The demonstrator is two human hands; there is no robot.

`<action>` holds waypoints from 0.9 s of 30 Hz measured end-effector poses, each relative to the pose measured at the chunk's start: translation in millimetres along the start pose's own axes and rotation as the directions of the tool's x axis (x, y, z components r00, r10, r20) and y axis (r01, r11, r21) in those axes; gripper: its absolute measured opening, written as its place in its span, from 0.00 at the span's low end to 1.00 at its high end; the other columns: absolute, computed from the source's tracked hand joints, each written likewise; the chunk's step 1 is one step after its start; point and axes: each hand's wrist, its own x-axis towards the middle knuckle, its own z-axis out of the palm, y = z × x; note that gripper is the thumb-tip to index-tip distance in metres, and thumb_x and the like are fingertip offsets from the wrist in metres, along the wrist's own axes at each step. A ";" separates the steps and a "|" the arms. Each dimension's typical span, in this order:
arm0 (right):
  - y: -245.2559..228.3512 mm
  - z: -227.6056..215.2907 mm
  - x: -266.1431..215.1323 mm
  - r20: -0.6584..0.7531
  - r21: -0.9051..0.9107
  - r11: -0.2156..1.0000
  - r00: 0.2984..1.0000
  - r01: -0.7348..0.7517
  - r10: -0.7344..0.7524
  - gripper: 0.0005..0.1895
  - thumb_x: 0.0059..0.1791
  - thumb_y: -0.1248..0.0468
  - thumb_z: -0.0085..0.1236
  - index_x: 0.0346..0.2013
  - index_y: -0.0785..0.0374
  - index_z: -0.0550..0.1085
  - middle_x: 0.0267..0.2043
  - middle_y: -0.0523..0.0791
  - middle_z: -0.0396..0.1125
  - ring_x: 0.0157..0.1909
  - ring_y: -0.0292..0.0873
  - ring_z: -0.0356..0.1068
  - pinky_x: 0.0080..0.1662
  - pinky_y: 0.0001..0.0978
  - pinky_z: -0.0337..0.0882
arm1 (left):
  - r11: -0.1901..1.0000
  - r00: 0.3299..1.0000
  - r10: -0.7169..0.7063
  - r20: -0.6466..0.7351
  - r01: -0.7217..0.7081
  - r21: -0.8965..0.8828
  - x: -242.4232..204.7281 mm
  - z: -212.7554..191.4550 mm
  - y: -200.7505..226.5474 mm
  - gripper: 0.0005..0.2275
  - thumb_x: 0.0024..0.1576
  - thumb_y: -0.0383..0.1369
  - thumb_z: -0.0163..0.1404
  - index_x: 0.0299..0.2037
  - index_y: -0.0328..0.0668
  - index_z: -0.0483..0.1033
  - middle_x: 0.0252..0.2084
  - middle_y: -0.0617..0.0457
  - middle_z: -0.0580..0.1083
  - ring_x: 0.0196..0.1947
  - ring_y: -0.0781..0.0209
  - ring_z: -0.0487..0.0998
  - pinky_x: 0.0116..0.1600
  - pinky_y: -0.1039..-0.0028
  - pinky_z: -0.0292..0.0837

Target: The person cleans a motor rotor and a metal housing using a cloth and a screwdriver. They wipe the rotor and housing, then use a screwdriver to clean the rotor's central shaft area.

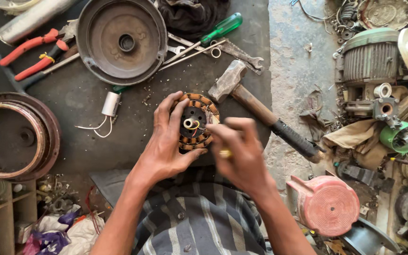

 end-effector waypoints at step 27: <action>-3.6 -2.1 42.4 0.226 0.269 0.933 0.958 -0.238 0.179 0.10 0.51 0.74 0.58 0.47 0.66 0.76 0.44 0.48 0.74 0.45 0.43 0.77 0.47 0.32 0.74 | 0.996 0.999 0.052 -0.015 -0.053 -0.065 -0.3 -3.6 -9.5 0.48 0.38 0.37 0.71 0.69 0.33 0.57 0.73 0.38 0.53 0.73 0.34 0.53 0.75 0.52 0.54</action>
